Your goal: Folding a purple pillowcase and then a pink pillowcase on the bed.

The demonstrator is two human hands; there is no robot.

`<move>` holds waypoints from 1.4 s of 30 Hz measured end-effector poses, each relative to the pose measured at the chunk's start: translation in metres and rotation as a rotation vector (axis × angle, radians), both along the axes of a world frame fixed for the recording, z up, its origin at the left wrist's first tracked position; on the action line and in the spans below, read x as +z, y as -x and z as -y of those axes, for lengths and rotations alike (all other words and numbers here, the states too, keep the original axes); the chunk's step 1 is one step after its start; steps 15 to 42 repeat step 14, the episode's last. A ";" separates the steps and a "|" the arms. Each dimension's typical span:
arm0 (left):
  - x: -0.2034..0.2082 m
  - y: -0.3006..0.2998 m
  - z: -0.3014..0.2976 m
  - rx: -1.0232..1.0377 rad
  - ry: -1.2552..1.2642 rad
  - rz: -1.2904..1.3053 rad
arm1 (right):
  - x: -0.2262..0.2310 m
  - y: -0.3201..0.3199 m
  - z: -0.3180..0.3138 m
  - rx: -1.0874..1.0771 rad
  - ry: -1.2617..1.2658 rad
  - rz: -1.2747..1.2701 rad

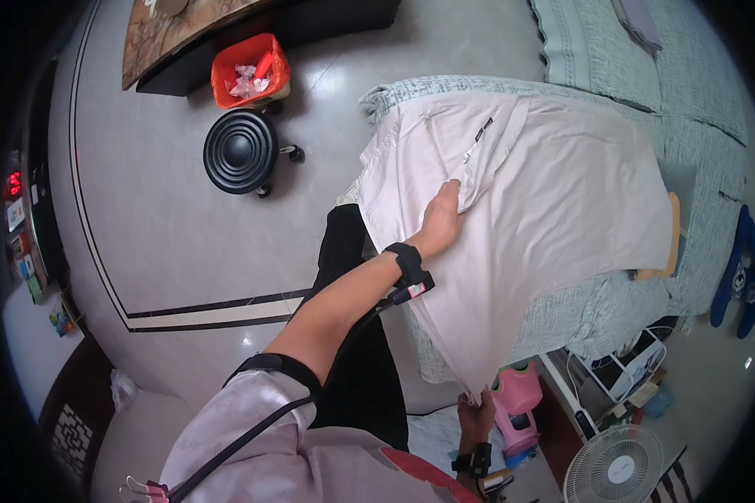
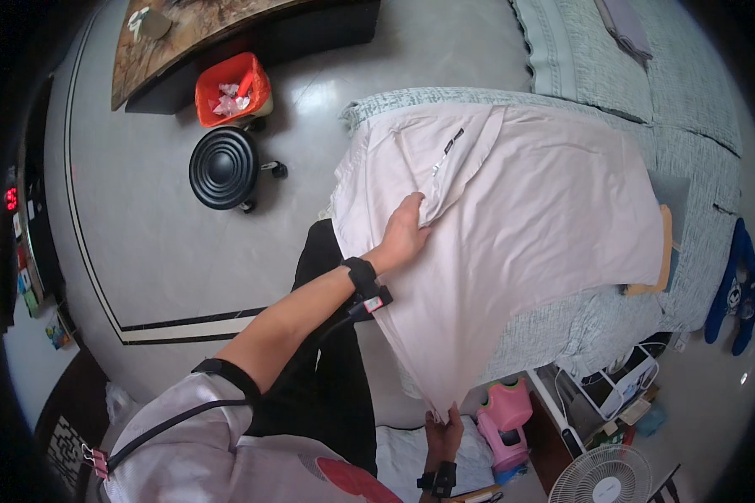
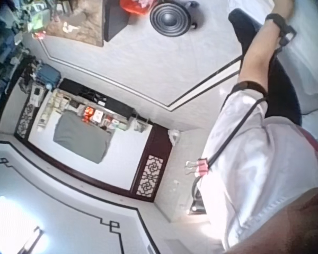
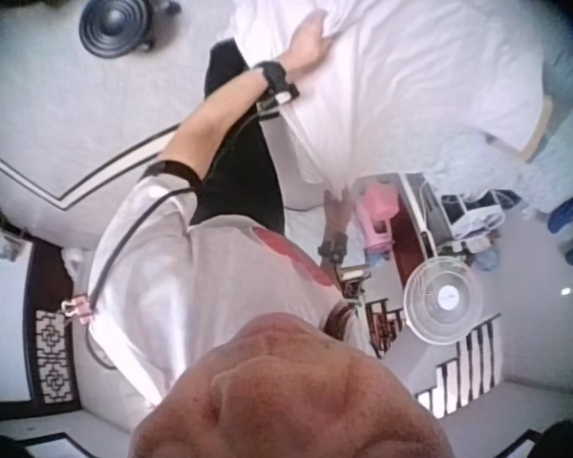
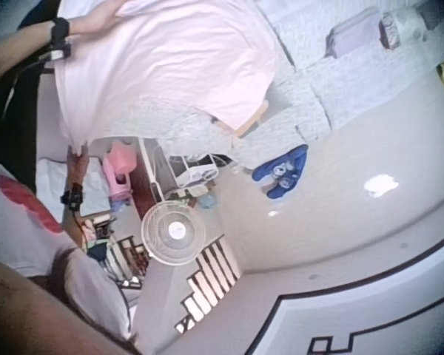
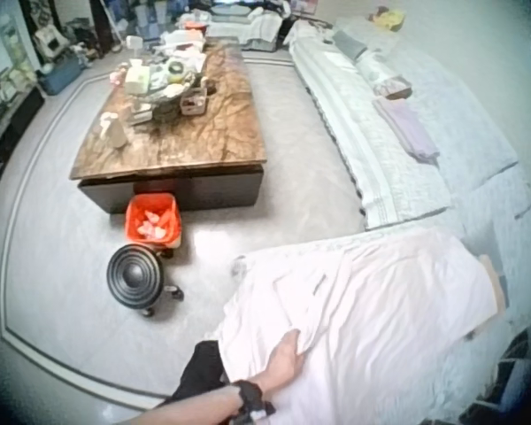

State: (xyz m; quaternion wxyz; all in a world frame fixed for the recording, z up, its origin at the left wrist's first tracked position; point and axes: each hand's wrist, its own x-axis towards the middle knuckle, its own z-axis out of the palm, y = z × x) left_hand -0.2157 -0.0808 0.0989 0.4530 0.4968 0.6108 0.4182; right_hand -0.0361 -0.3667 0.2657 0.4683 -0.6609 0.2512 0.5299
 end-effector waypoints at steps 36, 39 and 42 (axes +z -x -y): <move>-0.098 0.142 -0.063 0.047 0.399 0.125 | -0.024 0.014 -0.004 0.087 0.029 -0.099; -0.098 0.142 -0.063 0.047 0.399 0.125 | -0.024 0.014 -0.004 0.087 0.029 -0.099; -0.098 0.142 -0.063 0.047 0.399 0.125 | -0.024 0.014 -0.004 0.087 0.029 -0.099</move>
